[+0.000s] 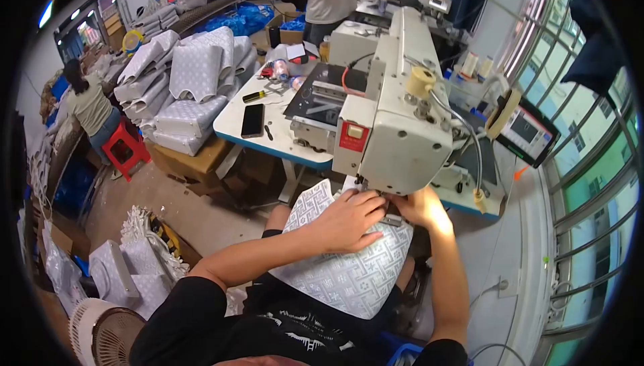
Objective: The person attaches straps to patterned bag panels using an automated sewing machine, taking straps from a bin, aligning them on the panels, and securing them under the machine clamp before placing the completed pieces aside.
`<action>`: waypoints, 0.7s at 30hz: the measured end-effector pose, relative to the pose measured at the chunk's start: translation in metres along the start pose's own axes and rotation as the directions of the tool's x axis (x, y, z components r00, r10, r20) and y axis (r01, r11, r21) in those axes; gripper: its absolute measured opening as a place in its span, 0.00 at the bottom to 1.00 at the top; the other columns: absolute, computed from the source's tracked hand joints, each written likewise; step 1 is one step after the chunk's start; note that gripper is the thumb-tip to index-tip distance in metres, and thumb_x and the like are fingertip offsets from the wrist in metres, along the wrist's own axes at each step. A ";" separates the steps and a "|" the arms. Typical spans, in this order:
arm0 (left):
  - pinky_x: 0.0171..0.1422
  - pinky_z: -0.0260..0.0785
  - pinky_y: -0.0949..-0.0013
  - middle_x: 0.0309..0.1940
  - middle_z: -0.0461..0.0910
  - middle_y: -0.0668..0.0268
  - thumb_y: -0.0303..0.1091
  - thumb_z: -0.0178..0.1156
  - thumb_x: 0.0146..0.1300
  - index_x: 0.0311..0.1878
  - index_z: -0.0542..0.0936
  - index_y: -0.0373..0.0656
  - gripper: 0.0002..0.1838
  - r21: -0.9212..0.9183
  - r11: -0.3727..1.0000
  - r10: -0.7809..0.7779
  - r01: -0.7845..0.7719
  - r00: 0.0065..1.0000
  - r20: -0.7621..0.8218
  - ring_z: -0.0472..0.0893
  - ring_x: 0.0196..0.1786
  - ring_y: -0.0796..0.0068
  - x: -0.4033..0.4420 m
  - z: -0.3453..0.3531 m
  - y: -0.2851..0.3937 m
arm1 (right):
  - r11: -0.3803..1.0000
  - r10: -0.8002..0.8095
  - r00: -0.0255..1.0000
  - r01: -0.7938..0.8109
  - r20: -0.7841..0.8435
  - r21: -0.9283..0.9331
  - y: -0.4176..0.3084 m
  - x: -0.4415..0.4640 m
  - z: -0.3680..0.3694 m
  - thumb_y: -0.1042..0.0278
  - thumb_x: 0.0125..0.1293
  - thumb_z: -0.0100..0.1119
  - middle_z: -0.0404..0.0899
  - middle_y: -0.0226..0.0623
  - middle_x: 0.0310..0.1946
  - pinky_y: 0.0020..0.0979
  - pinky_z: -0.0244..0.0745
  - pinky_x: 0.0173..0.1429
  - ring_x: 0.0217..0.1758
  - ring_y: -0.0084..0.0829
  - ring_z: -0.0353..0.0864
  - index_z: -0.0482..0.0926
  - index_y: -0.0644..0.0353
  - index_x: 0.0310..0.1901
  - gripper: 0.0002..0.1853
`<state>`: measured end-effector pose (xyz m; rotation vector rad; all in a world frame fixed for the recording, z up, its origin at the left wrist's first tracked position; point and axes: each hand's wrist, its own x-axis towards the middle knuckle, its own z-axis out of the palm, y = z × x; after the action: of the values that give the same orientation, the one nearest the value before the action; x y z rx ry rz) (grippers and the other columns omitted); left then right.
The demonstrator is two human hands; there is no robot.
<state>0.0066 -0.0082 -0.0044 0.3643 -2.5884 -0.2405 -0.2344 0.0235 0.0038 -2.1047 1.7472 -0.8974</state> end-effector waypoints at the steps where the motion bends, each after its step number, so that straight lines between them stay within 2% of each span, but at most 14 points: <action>1: 0.71 0.65 0.52 0.62 0.80 0.57 0.51 0.63 0.70 0.55 0.81 0.37 0.25 0.014 1.000 0.015 -0.014 0.999 -0.050 0.75 0.66 0.57 -0.001 0.002 0.002 | 1.000 -0.027 0.996 0.027 -0.089 0.000 -0.001 0.000 -0.003 0.76 0.58 0.72 0.87 0.54 0.46 0.47 0.81 0.55 0.51 0.59 0.85 0.84 0.64 0.50 0.17; 3: 0.71 0.65 0.52 0.61 0.80 0.57 0.51 0.63 0.70 0.54 0.81 0.37 0.25 0.023 0.999 0.026 -0.024 0.996 -0.088 0.75 0.66 0.57 -0.001 0.008 0.000 | 1.000 -0.023 0.991 0.023 -0.132 -0.002 -0.003 0.002 0.000 0.76 0.58 0.71 0.87 0.55 0.46 0.47 0.81 0.55 0.52 0.59 0.85 0.84 0.64 0.50 0.17; 5: 0.72 0.65 0.52 0.62 0.80 0.56 0.52 0.63 0.70 0.55 0.81 0.35 0.26 0.026 1.000 0.015 -0.014 0.999 -0.050 0.75 0.66 0.57 0.000 0.008 0.002 | 1.000 0.010 0.975 -0.005 -0.223 0.021 -0.007 -0.002 0.010 0.77 0.58 0.71 0.86 0.56 0.45 0.48 0.81 0.54 0.52 0.60 0.85 0.84 0.64 0.50 0.17; 10: 0.72 0.64 0.53 0.64 0.80 0.54 0.53 0.62 0.70 0.56 0.81 0.33 0.29 0.045 0.999 0.015 -0.019 0.997 0.076 0.75 0.66 0.57 0.005 -0.001 0.004 | 0.999 0.002 0.956 0.009 -0.295 0.037 0.025 0.004 0.021 0.77 0.58 0.71 0.86 0.56 0.44 0.48 0.81 0.55 0.51 0.61 0.85 0.84 0.64 0.49 0.15; 14: 0.73 0.64 0.53 0.65 0.79 0.53 0.56 0.61 0.71 0.58 0.80 0.32 0.32 0.083 0.996 0.028 -0.031 0.999 0.038 0.75 0.66 0.57 0.004 0.000 0.005 | 0.999 0.027 0.968 -0.017 -0.249 0.042 0.020 0.001 0.017 0.74 0.59 0.73 0.87 0.54 0.44 0.48 0.81 0.55 0.51 0.61 0.85 0.85 0.64 0.49 0.16; 18: 0.73 0.63 0.52 0.65 0.80 0.52 0.59 0.61 0.71 0.61 0.80 0.32 0.35 0.065 0.998 0.024 -0.023 1.000 -0.015 0.74 0.65 0.58 0.001 0.001 0.005 | 0.995 -0.068 0.966 0.047 -0.249 -0.093 -0.018 -0.003 0.004 0.70 0.59 0.74 0.88 0.53 0.43 0.48 0.81 0.54 0.50 0.61 0.85 0.86 0.64 0.48 0.16; 21: 0.73 0.63 0.52 0.64 0.79 0.52 0.60 0.62 0.70 0.62 0.80 0.32 0.36 0.075 0.997 0.013 -0.010 0.999 -0.036 0.74 0.65 0.57 -0.004 0.004 0.008 | 0.987 0.156 0.986 -0.154 -0.053 0.037 -0.021 -0.004 -0.005 0.67 0.60 0.75 0.88 0.52 0.45 0.47 0.81 0.55 0.51 0.58 0.86 0.86 0.61 0.51 0.18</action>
<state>0.0067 0.0009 -0.0076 0.3771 -2.5678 -0.1321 -0.2212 0.0330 0.0177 -1.9095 1.8809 -0.9419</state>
